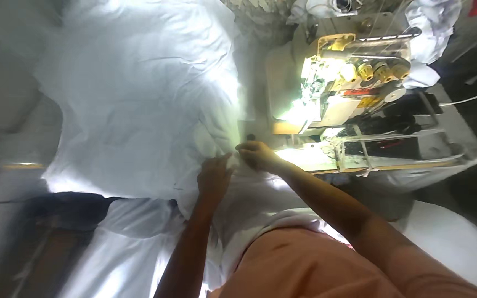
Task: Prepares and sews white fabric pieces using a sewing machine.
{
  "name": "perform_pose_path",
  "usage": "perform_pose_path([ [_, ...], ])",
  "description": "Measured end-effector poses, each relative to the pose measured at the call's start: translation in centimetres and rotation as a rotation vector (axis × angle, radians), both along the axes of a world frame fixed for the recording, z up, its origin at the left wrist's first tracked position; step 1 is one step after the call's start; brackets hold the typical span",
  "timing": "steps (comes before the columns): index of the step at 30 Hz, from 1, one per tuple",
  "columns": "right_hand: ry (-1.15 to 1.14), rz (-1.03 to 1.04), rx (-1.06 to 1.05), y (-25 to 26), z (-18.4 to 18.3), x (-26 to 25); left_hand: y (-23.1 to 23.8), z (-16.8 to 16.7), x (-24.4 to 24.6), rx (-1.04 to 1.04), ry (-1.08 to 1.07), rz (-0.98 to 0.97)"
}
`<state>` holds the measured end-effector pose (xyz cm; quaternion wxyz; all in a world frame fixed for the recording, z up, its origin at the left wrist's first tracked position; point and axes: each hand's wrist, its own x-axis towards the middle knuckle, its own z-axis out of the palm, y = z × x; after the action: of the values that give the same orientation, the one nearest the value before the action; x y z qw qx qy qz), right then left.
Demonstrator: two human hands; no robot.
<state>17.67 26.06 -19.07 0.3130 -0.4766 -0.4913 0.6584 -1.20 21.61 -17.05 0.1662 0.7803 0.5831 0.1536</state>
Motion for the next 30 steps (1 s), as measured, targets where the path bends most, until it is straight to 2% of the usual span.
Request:
perform_pose_path([
  [3,0.021,-0.061,0.03,-0.3,-0.8,-0.3,0.5,0.5,0.3,-0.046,0.022,0.024],
  [9,-0.004,-0.015,0.041,-1.0,-0.4,0.4,-0.3,-0.6,-0.1,0.127,-0.124,0.01],
  [17,0.004,0.031,0.137,-1.3,-0.3,0.7,-0.3,-1.7,0.9,0.355,-0.321,0.118],
  [19,0.009,0.03,0.155,-1.7,-0.9,0.9,0.4,-1.5,1.6,0.339,-0.413,0.119],
  [22,0.009,0.013,0.089,-1.8,-0.7,1.4,2.1,-2.2,2.7,0.348,-0.652,0.011],
  [25,0.109,-0.082,0.028,-1.3,-1.0,1.4,3.7,-3.0,3.7,0.287,-0.847,-0.017],
  [30,0.141,-0.149,-0.016,-1.2,-1.0,1.4,4.0,-3.6,5.1,0.204,-0.957,0.004],
])
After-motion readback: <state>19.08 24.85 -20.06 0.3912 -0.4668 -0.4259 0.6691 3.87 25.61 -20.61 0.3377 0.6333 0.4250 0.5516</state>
